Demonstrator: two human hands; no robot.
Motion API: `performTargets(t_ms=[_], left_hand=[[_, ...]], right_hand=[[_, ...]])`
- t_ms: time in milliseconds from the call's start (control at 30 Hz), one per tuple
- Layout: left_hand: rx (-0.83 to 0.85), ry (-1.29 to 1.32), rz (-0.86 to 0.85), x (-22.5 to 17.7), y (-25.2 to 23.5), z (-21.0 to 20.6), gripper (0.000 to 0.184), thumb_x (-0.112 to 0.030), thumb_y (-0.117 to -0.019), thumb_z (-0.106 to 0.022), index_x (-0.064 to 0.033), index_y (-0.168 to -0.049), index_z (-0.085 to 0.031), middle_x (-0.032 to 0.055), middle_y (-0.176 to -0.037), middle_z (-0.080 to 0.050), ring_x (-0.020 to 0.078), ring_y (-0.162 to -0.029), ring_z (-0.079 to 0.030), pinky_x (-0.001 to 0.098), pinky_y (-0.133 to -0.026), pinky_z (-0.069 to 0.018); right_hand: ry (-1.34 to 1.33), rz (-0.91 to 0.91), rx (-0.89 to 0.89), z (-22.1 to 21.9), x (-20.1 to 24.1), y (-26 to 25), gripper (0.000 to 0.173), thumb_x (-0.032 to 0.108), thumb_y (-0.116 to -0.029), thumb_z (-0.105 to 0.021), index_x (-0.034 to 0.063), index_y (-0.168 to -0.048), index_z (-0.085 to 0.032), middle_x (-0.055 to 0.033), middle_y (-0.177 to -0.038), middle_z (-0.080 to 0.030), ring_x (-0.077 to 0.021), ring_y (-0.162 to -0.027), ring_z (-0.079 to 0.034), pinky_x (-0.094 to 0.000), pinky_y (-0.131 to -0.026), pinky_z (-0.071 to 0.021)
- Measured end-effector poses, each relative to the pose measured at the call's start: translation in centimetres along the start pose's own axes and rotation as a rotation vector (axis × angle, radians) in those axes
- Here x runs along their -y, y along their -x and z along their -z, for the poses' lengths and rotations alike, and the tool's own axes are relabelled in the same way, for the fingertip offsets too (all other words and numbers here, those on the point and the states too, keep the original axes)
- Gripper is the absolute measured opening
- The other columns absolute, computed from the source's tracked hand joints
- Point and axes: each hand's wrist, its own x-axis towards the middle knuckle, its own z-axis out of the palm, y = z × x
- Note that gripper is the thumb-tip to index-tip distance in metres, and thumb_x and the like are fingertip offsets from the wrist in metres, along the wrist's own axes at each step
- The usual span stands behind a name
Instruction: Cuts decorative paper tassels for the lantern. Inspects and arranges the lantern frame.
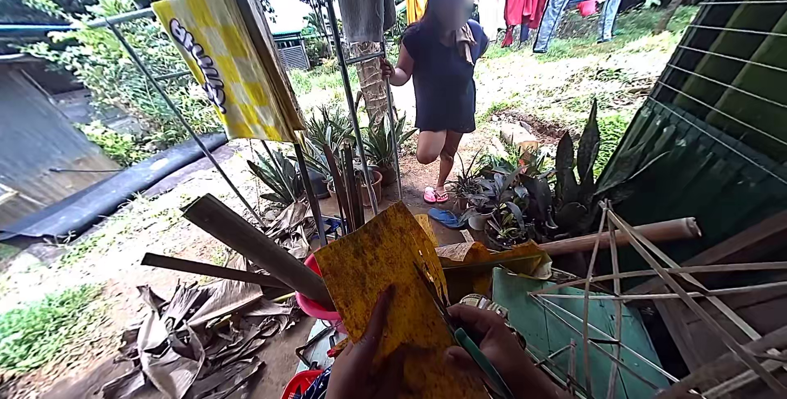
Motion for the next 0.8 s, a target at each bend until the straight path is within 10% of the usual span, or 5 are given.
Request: performTargets(t_ms=[800], left_hand=[[0.088, 0.02, 0.018, -0.77, 0.42, -0.04, 0.064, 0.0, -0.0952, -0.064, 0.0045, -0.154, -0.038, 0.0138, -0.152, -0.051, 0.0098, -0.137, -0.051, 0.0285, -0.115, -0.0431]], right_hand=[[-0.004, 0.011, -0.007, -0.44, 0.17, -0.54, 0.037, 0.04, -0.0854, -0.082, 0.009, -0.103, -0.07, 0.0084, -0.08, -0.068, 0.0047, -0.066, -0.06, -0.0145, -0.059, -0.0517]])
